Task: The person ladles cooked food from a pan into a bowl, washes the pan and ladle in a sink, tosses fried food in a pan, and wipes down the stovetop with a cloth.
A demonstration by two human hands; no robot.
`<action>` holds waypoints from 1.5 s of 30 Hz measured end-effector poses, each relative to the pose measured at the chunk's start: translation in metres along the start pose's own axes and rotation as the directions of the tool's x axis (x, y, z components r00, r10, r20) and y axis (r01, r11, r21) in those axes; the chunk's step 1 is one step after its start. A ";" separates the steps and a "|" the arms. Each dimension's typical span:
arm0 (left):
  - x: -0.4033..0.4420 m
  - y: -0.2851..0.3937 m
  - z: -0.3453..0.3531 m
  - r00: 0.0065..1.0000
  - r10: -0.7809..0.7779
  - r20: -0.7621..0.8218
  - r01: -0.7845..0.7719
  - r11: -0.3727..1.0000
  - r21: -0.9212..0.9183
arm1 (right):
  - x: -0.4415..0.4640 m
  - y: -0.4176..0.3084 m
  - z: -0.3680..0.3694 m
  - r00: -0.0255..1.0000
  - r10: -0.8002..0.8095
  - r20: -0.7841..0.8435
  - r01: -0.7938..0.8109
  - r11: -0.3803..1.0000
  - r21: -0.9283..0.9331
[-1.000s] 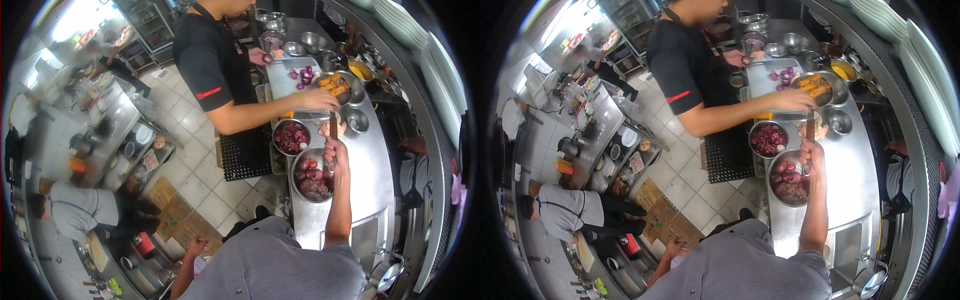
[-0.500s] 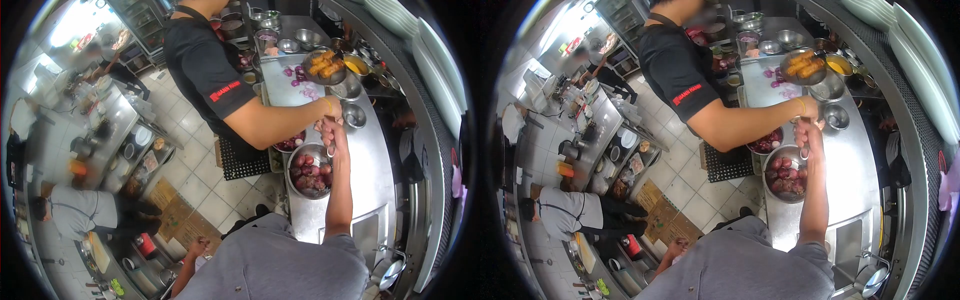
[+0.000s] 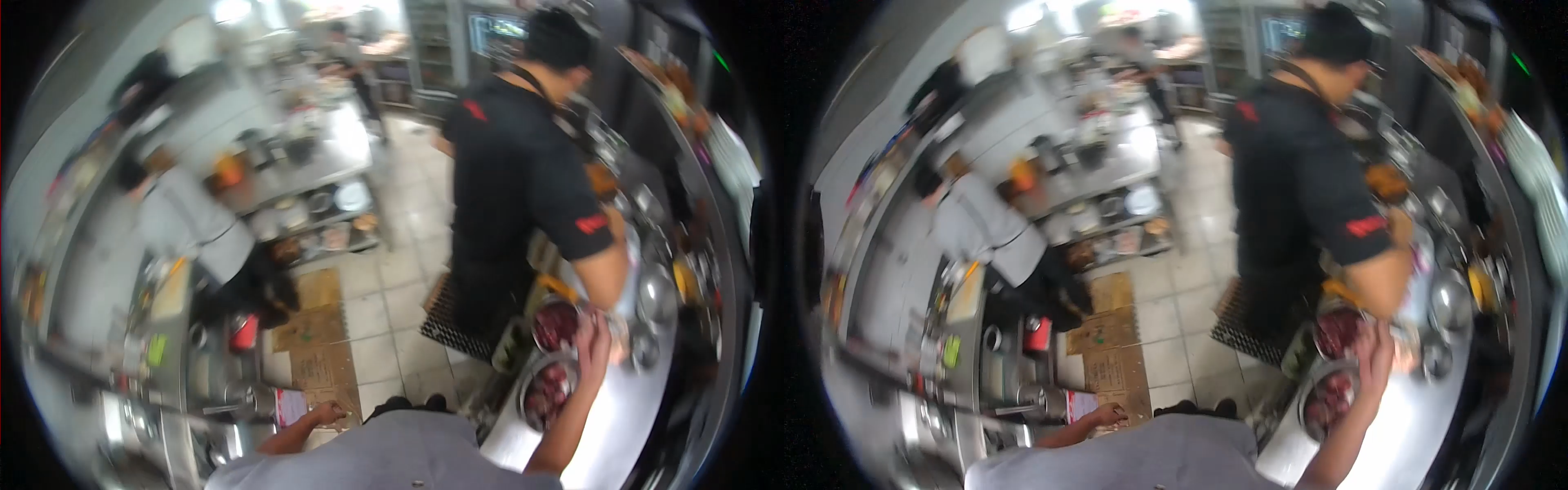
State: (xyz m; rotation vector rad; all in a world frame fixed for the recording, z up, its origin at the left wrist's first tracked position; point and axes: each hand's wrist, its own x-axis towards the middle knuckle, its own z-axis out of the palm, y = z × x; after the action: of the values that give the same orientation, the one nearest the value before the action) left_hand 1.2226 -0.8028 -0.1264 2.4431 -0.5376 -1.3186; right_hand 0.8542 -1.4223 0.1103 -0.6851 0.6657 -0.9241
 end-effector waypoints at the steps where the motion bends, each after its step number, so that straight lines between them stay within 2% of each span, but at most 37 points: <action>1: 0.004 -0.009 0.005 0.996 0.089 -0.002 -0.088 0.981 0.174 | -0.022 0.000 0.038 0.997 -0.005 -0.074 -0.001 0.996 -0.088; 2: 0.007 -0.012 0.008 0.996 0.070 -0.061 -0.062 0.990 0.127 | -0.022 0.015 0.024 1.000 0.002 0.025 0.002 0.990 -0.143; 4: 0.018 -0.004 0.013 0.997 -0.002 0.082 -0.014 0.980 0.198 | -0.044 0.024 0.042 0.986 0.052 0.161 -0.008 0.964 -0.266; 5: 0.024 0.007 0.015 0.998 -0.005 0.065 -0.007 0.982 0.188 | -0.048 0.033 0.056 0.982 0.056 0.180 -0.007 0.964 -0.264; 7: 0.033 0.030 0.017 0.985 -0.076 0.155 0.054 0.988 0.144 | -0.068 0.046 0.074 0.961 0.164 0.221 -0.107 0.962 -0.251; 8: 0.078 0.001 0.037 0.971 0.119 0.210 -0.173 0.949 0.264 | -0.074 0.053 0.087 0.947 0.215 0.238 -0.156 0.957 -0.245; 9: 0.113 -0.018 0.051 0.916 0.309 0.256 -0.387 0.845 0.369 | -0.076 0.065 0.096 0.925 0.241 0.293 -0.172 0.955 -0.242; 11: 0.042 0.092 0.018 0.984 0.176 0.038 -0.180 0.948 0.262 | -0.084 0.087 0.119 0.882 0.322 0.344 -0.228 0.930 -0.287; 13: 0.057 0.121 0.024 0.984 0.140 0.107 -0.151 0.983 0.102 | -0.099 0.103 0.150 0.838 0.406 0.364 -0.257 0.883 -0.392; 15: 0.070 0.142 0.030 0.945 0.320 0.072 -0.328 0.919 0.219 | -0.108 0.126 0.164 0.792 0.459 0.403 -0.222 0.831 -0.510; 17: 0.072 0.168 0.032 0.945 0.287 0.157 -0.307 0.943 0.125 | -0.118 0.146 0.167 0.745 0.511 0.428 -0.197 0.783 -0.590; 18: 0.067 0.175 0.032 0.928 0.335 0.160 -0.353 0.931 0.096 | -0.120 0.149 0.171 0.722 0.526 0.449 -0.182 0.771 -0.611; 19: 0.066 0.181 0.032 0.936 0.309 0.171 -0.320 0.946 0.042 | -0.122 0.153 0.173 0.759 0.510 0.405 -0.209 0.780 -0.590; 20: 0.061 0.184 0.035 0.944 0.278 0.177 -0.279 0.960 -0.017 | -0.124 0.157 0.172 0.725 0.511 0.462 -0.172 0.784 -0.596; 21: 0.055 0.186 0.036 0.935 0.281 0.215 -0.289 0.957 0.005 | -0.125 0.161 0.169 0.680 0.510 0.527 -0.125 0.789 -0.602; 23: 0.048 0.183 0.031 0.958 0.154 0.240 -0.179 0.980 0.083 | -0.124 0.178 0.155 0.692 0.484 0.535 -0.119 0.808 -0.577; 25: 0.062 0.141 0.039 0.960 0.152 0.234 -0.192 0.968 0.161 | -0.126 0.181 0.145 0.681 0.470 0.562 -0.107 0.823 -0.559; 27: 0.063 0.119 0.029 0.967 0.149 0.207 -0.195 0.955 0.223 | -0.126 0.175 0.138 0.707 0.491 0.509 -0.155 0.810 -0.566; 28: 0.059 0.111 0.024 0.960 0.109 0.258 -0.189 0.931 0.313 | -0.124 0.170 0.134 0.704 0.494 0.511 -0.157 0.809 -0.566; 30: 0.059 0.089 0.010 0.952 0.056 0.302 -0.180 0.900 0.398 | -0.122 0.162 0.125 0.712 0.570 0.411 -0.302 0.776 -0.554; 31: 0.079 0.052 0.012 0.934 0.027 0.355 -0.148 0.937 0.318 | -0.120 0.164 0.118 0.707 0.573 0.414 -0.306 0.776 -0.551; 33: 0.096 0.014 0.011 0.914 -0.004 0.405 -0.103 0.965 0.242 | -0.114 0.172 0.107 0.776 0.520 0.358 -0.278 0.791 -0.546; 36: 0.095 0.008 0.005 0.918 0.070 0.390 -0.151 0.972 0.181 | -0.108 0.168 0.107 0.786 0.510 0.349 -0.292 0.804 -0.517; 39: 0.088 0.032 0.008 0.953 -0.005 0.302 -0.068 0.971 0.230 | -0.102 0.162 0.113 0.790 0.488 0.371 -0.253 0.811 -0.528; 42: 0.092 0.043 0.010 0.926 0.120 0.357 -0.173 0.978 0.119 | -0.099 0.157 0.122 0.786 0.461 0.412 -0.193 0.816 -0.545; 43: 0.092 0.051 0.010 0.902 0.277 0.332 -0.393 0.844 0.366 | -0.099 0.156 0.124 0.785 0.460 0.414 -0.192 0.817 -0.544; 44: 0.092 0.059 0.009 0.838 0.421 0.347 -0.545 0.604 0.581 | -0.099 0.156 0.126 0.784 0.461 0.415 -0.192 0.817 -0.544; 45: 0.092 0.065 0.011 0.839 0.421 0.345 -0.543 0.606 0.581 | -0.099 0.155 0.127 0.782 0.463 0.417 -0.192 0.816 -0.546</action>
State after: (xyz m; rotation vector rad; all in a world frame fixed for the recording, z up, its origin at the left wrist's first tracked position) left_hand 1.2481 -0.9042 -0.1706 2.3590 -1.8666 -1.2241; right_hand 0.9805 -1.2395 0.0899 -1.1698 0.4841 -0.1843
